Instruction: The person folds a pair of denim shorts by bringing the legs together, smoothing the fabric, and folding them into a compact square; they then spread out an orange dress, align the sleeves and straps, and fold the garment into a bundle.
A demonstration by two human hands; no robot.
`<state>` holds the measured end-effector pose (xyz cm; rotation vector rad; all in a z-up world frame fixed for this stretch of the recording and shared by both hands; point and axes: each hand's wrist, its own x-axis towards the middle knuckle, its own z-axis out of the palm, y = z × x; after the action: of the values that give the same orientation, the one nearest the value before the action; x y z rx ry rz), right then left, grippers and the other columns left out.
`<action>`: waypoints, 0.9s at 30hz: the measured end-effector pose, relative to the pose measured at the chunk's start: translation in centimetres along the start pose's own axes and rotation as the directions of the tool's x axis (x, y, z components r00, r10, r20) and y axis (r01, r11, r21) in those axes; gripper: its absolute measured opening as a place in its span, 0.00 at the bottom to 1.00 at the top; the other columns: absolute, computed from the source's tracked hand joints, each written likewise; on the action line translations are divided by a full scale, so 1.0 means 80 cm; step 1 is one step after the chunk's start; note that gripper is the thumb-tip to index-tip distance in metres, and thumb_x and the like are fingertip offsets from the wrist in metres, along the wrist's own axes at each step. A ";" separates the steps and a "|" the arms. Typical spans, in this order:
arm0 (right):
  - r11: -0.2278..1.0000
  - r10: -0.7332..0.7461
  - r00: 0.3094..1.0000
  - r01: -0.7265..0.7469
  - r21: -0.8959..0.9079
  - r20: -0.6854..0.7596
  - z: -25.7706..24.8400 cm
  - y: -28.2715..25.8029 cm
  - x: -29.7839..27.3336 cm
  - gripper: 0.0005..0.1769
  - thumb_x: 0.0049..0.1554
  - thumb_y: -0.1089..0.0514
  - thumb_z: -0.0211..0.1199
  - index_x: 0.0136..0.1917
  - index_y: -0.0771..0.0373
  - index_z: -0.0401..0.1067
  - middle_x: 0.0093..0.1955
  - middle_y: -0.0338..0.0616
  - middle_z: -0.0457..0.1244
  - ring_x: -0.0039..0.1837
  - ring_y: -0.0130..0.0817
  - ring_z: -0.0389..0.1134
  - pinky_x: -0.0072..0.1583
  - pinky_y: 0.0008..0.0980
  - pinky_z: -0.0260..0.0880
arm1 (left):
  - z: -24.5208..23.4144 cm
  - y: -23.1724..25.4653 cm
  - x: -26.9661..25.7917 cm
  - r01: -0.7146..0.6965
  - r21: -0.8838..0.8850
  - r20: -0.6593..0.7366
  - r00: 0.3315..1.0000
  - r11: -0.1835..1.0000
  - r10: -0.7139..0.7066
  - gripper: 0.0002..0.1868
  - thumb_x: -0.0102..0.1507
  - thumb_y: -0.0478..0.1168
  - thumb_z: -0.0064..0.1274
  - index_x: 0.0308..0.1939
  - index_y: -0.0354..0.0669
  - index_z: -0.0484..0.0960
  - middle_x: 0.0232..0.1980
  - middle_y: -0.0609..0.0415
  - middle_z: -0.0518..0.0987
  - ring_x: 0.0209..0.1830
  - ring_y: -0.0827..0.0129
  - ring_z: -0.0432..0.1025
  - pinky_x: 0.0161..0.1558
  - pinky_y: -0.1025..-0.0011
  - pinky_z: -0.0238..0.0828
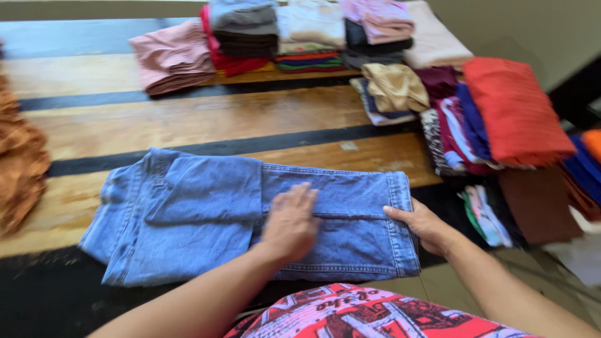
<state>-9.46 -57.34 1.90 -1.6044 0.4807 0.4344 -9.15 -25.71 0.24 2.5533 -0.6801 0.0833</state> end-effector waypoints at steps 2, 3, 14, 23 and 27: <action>0.999 0.028 0.998 -0.030 0.026 0.063 -0.008 -0.007 -0.015 0.31 0.55 0.54 0.66 0.70 0.62 0.67 0.62 0.45 0.69 0.59 0.34 0.71 0.62 0.37 0.71 | 0.027 0.045 0.029 -0.035 -0.052 0.091 0.995 0.998 0.040 0.37 0.64 0.49 0.46 0.74 0.36 0.58 0.79 0.39 0.53 0.80 0.49 0.45 0.74 0.47 0.36; 0.999 0.032 0.999 -0.033 0.038 0.035 -0.010 -0.013 -0.023 0.31 0.55 0.54 0.66 0.70 0.62 0.67 0.62 0.45 0.69 0.59 0.34 0.71 0.62 0.37 0.71 | 0.035 0.061 0.037 -0.046 -0.100 0.171 0.983 0.994 0.063 0.39 0.65 0.51 0.44 0.76 0.37 0.54 0.81 0.40 0.49 0.81 0.49 0.41 0.74 0.46 0.30; 0.968 0.041 0.992 -0.070 -0.240 -0.123 0.082 -0.082 -0.069 0.38 0.54 0.48 0.65 0.77 0.47 0.60 0.53 0.47 0.69 0.42 0.37 0.66 0.36 0.38 0.59 | 0.069 0.046 0.053 -0.015 -0.180 0.263 0.963 0.984 0.062 0.35 0.62 0.46 0.47 0.73 0.43 0.61 0.78 0.44 0.56 0.81 0.52 0.45 0.74 0.48 0.34; 0.822 -0.120 0.983 0.022 -0.569 -0.136 0.231 -0.130 -0.064 0.36 0.53 0.47 0.63 0.74 0.50 0.63 0.51 0.55 0.71 0.40 0.42 0.74 0.39 0.43 0.76 | -0.026 -0.089 0.036 0.510 -0.850 0.425 0.811 0.131 -0.403 0.21 0.67 0.42 0.45 0.62 0.40 0.77 0.48 0.45 0.85 0.41 0.61 0.80 0.38 0.66 0.75; 0.702 -0.202 0.978 0.101 -0.705 -0.060 0.288 -0.115 -0.052 0.38 0.54 0.46 0.61 0.76 0.53 0.61 0.56 0.65 0.72 0.41 0.47 0.77 0.45 0.41 0.76 | -0.052 -0.117 0.013 0.605 -0.796 0.553 0.722 -0.008 -0.417 0.23 0.67 0.46 0.45 0.63 0.40 0.75 0.44 0.47 0.82 0.38 0.64 0.78 0.37 0.67 0.77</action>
<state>-7.81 -33.54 9.89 -2.4145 0.2811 0.4055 -3.45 -17.14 -0.15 1.3158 0.2849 -0.6434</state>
